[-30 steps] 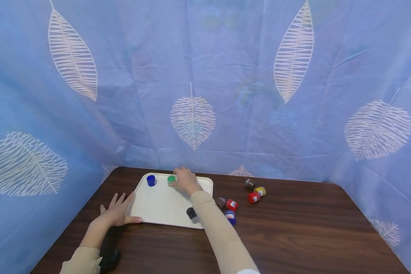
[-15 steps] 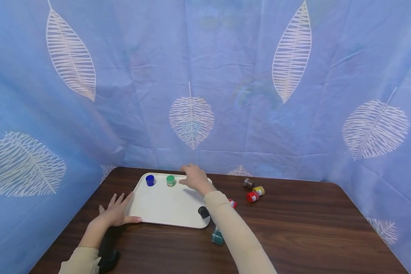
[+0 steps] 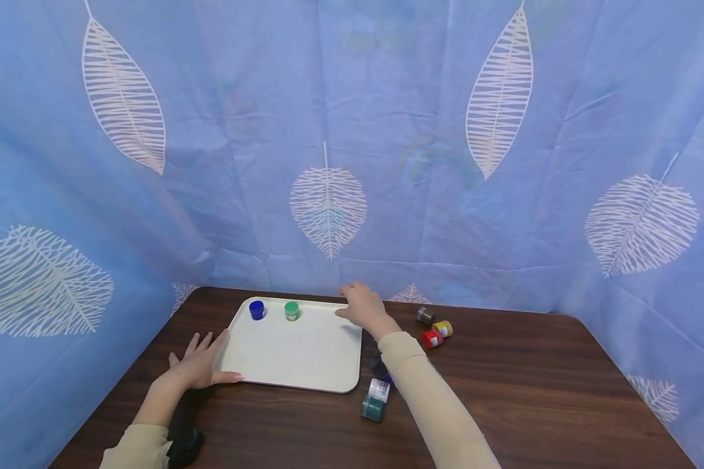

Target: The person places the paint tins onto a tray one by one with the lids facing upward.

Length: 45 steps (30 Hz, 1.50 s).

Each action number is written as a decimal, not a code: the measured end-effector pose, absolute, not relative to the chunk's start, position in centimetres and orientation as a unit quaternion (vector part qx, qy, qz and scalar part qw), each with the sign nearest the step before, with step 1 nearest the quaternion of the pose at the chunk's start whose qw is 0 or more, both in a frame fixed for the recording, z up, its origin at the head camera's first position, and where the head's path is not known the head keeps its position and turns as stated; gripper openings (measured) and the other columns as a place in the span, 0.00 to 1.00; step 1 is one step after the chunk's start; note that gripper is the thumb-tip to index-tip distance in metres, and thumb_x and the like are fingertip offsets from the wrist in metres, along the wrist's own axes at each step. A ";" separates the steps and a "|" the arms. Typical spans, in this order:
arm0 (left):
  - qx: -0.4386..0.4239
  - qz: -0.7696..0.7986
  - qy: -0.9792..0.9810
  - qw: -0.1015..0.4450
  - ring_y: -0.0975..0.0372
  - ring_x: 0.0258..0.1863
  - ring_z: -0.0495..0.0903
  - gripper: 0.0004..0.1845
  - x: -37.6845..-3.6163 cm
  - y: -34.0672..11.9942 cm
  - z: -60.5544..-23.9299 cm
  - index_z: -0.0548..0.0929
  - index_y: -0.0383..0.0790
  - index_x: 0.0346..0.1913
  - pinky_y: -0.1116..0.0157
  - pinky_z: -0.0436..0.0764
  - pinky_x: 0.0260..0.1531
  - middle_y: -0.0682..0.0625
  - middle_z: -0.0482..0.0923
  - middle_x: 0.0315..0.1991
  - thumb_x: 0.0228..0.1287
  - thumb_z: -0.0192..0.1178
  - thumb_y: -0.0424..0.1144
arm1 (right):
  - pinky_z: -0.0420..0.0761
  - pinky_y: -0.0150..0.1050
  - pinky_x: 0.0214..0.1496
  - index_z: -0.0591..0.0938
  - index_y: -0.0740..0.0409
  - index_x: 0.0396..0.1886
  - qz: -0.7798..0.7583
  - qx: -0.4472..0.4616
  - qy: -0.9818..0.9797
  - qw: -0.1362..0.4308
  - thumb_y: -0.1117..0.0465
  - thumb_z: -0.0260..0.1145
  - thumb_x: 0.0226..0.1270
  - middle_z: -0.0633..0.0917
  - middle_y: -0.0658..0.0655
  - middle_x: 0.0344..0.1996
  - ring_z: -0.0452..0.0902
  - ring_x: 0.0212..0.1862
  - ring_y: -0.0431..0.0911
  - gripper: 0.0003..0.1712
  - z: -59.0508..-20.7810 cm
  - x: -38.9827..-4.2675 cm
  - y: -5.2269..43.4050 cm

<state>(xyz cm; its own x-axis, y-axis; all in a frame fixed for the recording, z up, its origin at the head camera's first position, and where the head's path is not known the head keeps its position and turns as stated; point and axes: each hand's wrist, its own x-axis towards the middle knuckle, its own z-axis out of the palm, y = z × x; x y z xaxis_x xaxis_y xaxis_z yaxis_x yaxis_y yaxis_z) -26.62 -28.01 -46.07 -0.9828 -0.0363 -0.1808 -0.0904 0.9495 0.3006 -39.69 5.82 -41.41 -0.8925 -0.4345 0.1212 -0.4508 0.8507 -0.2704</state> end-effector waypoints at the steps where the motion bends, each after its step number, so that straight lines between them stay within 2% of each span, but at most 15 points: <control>1: -0.032 0.156 0.983 0.087 0.31 0.74 0.38 0.66 -26.6 -28.0 -46.0 0.48 0.39 0.78 0.21 0.42 0.58 0.26 0.47 0.75 0.43 0.65 0.74 | 0.79 0.56 0.56 0.79 0.53 0.60 0.150 0.228 -0.962 0.028 0.50 0.70 0.63 0.79 0.61 0.58 0.75 0.60 0.59 0.27 -41.4 -39.7 6.2; 19: -0.033 0.163 0.982 0.092 0.31 0.74 0.39 0.66 -26.5 -27.8 -45.9 0.48 0.38 0.78 0.21 0.41 0.58 0.26 0.46 0.75 0.43 0.65 0.74 | 0.80 0.54 0.49 0.80 0.59 0.55 0.135 0.195 -0.970 0.044 0.52 0.71 0.62 0.80 0.64 0.51 0.79 0.49 0.58 0.25 -42.0 -40.3 12.9; 25: -0.031 0.163 0.982 0.089 0.30 0.74 0.39 0.66 -26.7 -27.9 -45.9 0.48 0.39 0.78 0.21 0.42 0.58 0.26 0.47 0.74 0.44 0.65 0.73 | 0.79 0.58 0.50 0.82 0.59 0.53 0.118 0.180 -0.975 0.060 0.51 0.71 0.61 0.82 0.65 0.50 0.77 0.51 0.61 0.24 -42.6 -40.6 14.9; 29: -0.032 0.161 0.982 0.090 0.31 0.74 0.39 0.66 -26.8 -28.0 -45.9 0.48 0.39 0.78 0.20 0.42 0.58 0.26 0.47 0.75 0.44 0.65 0.74 | 0.75 0.64 0.56 0.82 0.59 0.53 0.108 0.168 -0.978 0.062 0.51 0.70 0.62 0.79 0.69 0.57 0.72 0.60 0.67 0.23 -42.9 -40.8 16.0; 32: -0.033 0.159 0.983 0.089 0.31 0.74 0.39 0.66 -26.8 -28.0 -45.9 0.48 0.40 0.78 0.20 0.42 0.58 0.26 0.47 0.75 0.44 0.65 0.74 | 0.74 0.66 0.56 0.82 0.59 0.52 0.100 0.160 -0.980 0.062 0.51 0.71 0.62 0.78 0.69 0.59 0.71 0.61 0.69 0.23 -43.2 -40.8 16.6; 36: -0.032 0.157 0.983 0.084 0.31 0.74 0.39 0.65 -26.7 -27.9 -45.8 0.49 0.40 0.78 0.20 0.42 0.58 0.27 0.47 0.75 0.44 0.65 0.74 | 0.76 0.64 0.52 0.82 0.59 0.51 0.095 0.152 -0.982 0.058 0.51 0.71 0.61 0.80 0.67 0.55 0.74 0.56 0.66 0.23 -43.4 -40.9 17.3; 45: -0.033 0.172 0.981 0.087 0.31 0.74 0.39 0.68 -26.7 -28.3 -46.2 0.49 0.41 0.78 0.20 0.39 0.57 0.27 0.46 0.75 0.39 0.63 0.77 | 0.75 0.64 0.53 0.81 0.62 0.53 0.080 0.134 -0.986 0.057 0.51 0.71 0.60 0.80 0.68 0.50 0.74 0.53 0.65 0.26 -43.7 -41.0 18.7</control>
<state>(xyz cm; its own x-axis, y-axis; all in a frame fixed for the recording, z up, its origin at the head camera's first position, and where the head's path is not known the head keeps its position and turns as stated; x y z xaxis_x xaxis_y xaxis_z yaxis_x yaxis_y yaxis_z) -26.70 -28.29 -46.24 -0.9828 -0.0355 -0.1814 -0.0952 0.9385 0.3319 -40.95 18.68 -43.73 -0.9578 -0.2543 0.1337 -0.2725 0.9516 -0.1420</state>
